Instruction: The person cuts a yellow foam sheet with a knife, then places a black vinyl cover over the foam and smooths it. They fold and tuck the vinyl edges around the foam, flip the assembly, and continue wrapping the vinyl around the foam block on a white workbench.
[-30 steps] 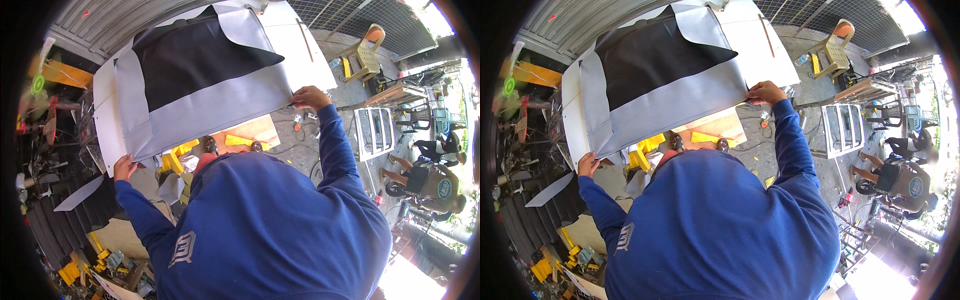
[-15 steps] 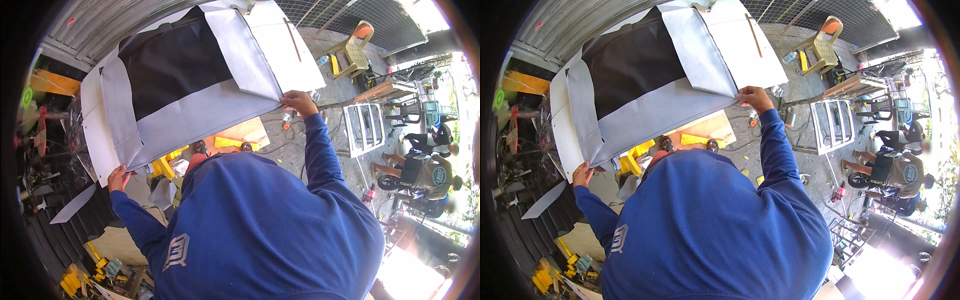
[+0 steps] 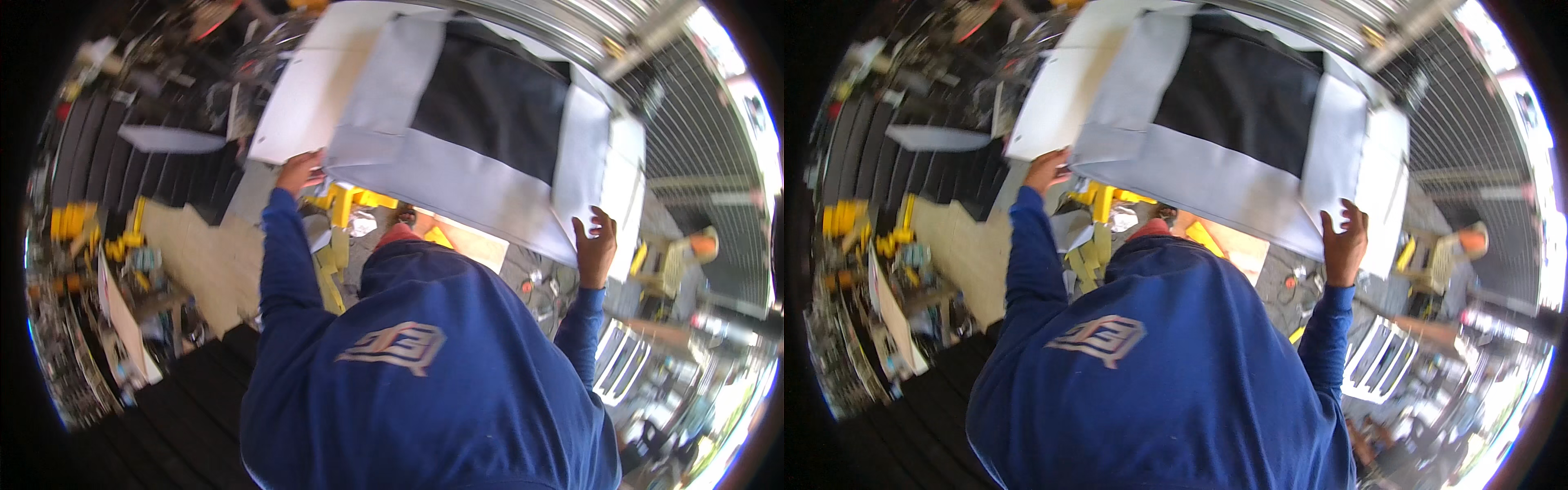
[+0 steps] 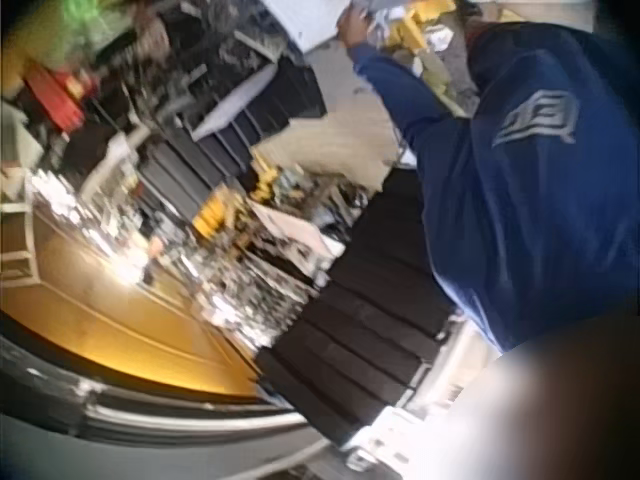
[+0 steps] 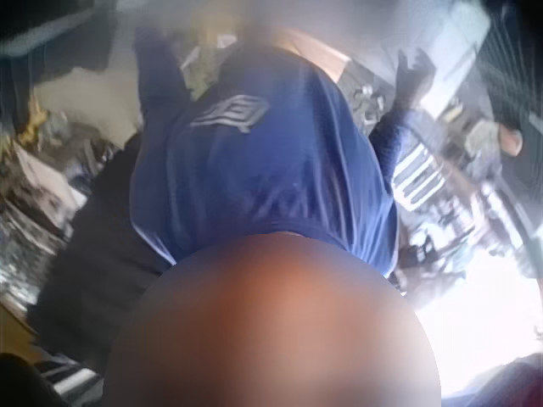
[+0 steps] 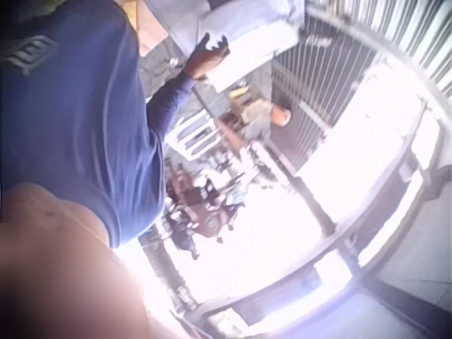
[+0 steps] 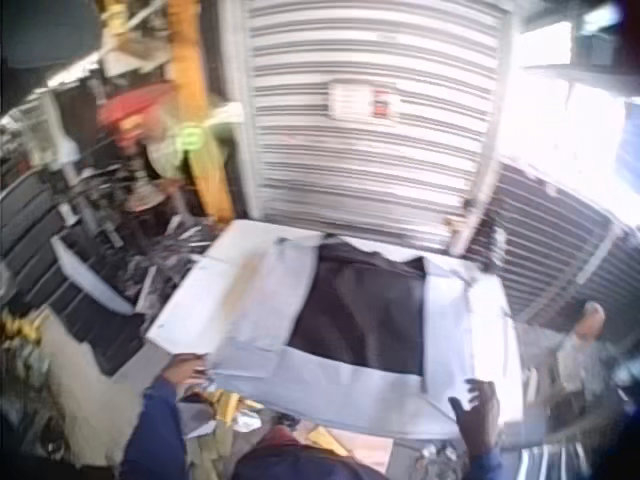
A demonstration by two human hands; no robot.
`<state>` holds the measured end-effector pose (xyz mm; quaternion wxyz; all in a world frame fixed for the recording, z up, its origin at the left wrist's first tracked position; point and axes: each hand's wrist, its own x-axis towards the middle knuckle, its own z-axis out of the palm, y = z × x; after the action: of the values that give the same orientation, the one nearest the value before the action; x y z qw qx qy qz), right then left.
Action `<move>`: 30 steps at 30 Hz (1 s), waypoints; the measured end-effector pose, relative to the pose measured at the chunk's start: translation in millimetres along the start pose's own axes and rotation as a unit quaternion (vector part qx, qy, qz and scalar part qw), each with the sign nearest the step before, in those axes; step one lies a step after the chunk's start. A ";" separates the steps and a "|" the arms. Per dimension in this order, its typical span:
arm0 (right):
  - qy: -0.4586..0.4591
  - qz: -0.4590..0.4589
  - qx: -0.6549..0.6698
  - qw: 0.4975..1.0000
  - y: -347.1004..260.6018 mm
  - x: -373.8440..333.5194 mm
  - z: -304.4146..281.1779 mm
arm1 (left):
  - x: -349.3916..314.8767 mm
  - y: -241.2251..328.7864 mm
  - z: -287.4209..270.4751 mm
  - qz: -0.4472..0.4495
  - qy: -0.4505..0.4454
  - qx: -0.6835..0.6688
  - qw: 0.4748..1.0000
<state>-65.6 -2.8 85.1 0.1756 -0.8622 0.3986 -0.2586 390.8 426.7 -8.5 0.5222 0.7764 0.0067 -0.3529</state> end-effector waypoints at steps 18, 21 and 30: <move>-0.386 -0.247 0.219 0.861 -325.2 1.7 232.4 | -21.8 -70.5 60.4 0.179 -0.004 -0.300 0.937; -0.301 -0.318 0.187 0.879 -328.7 -2.2 223.0 | -18.1 -67.5 53.1 0.199 -0.013 -0.279 0.939; -0.280 -0.479 0.109 0.825 -328.1 -33.7 267.5 | -9.7 -65.1 38.7 0.210 -0.076 -0.273 0.936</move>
<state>268.3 253.0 26.6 0.2269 -0.9552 -0.1618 -0.0994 337.9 428.2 -63.5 0.7749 0.5588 -0.1001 -0.2780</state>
